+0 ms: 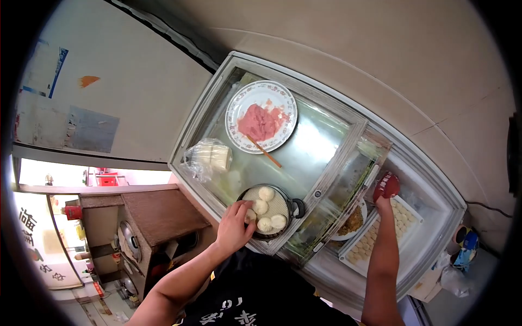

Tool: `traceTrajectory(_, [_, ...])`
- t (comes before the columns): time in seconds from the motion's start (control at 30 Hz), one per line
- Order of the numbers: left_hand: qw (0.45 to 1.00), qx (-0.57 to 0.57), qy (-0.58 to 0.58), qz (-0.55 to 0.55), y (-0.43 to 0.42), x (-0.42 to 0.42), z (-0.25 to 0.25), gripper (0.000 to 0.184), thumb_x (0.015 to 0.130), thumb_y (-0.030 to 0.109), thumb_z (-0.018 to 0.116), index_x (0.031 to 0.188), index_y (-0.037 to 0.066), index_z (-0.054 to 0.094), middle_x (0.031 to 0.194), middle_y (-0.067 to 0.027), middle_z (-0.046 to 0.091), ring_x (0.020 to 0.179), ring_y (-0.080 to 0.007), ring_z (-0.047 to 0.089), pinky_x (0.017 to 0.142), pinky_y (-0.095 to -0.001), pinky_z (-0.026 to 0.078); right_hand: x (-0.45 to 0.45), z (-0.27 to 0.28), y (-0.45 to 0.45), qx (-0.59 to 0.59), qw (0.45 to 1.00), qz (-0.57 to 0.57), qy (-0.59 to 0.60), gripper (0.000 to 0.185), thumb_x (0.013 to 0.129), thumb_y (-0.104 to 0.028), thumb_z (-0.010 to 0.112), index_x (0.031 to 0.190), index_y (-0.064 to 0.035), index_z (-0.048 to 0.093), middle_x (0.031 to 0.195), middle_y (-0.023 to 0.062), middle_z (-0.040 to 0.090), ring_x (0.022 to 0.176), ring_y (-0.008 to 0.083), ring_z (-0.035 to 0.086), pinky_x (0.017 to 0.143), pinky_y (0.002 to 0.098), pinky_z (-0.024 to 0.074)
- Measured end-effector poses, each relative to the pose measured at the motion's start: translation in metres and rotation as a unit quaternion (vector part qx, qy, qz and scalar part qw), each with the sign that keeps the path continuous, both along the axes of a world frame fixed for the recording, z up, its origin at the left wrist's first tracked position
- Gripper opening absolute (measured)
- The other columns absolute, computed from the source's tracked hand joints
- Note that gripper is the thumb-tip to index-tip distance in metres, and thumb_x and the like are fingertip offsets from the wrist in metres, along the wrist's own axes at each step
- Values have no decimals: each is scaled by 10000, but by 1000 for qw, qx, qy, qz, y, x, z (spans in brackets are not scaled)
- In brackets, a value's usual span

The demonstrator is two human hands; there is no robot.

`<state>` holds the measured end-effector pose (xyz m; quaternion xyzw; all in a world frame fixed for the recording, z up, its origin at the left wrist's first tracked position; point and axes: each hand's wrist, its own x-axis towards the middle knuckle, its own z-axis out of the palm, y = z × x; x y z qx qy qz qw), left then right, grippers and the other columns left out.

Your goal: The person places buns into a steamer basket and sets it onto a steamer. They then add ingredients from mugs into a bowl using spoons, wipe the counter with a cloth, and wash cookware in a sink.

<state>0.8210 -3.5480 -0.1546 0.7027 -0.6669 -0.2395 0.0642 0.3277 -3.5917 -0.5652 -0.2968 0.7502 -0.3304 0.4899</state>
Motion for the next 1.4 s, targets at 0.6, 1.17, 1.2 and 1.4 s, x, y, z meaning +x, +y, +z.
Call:
traceTrajectory(0.6, [962,-45,31,-269,-24,36,-7,774,716,348,843,1390,83,568,1434,-122,490,1299,-357,475,1055,-481,433,317,374,14,-398,800,397,207,316,776,-81,750,1059,-33,620,1181,136,644,1026,330,655,857,418,564])
traceTrajectory(1.17, [945,-76,55,-313,-23,57,-18,811,711,391,864,1430,183,554,1501,-114,437,1351,-368,417,1061,-471,418,335,381,56,-211,778,435,401,324,763,-200,788,1041,-125,639,1018,55,626,994,263,633,738,406,570])
traceTrajectory(1.2, [944,-79,56,-316,-22,57,-20,811,711,391,864,1430,183,554,1501,-114,437,1351,-368,417,1061,-471,418,338,380,57,-236,781,395,422,319,773,-194,780,1046,-121,634,1016,55,629,991,264,635,733,411,571])
traceTrajectory(1.4, [948,-85,67,-299,-19,61,-20,828,702,361,872,1437,171,542,1489,-136,440,1361,-365,415,1065,-475,416,339,368,74,-272,797,408,353,271,805,-135,727,1055,-91,632,1033,82,637,948,284,652,740,423,570])
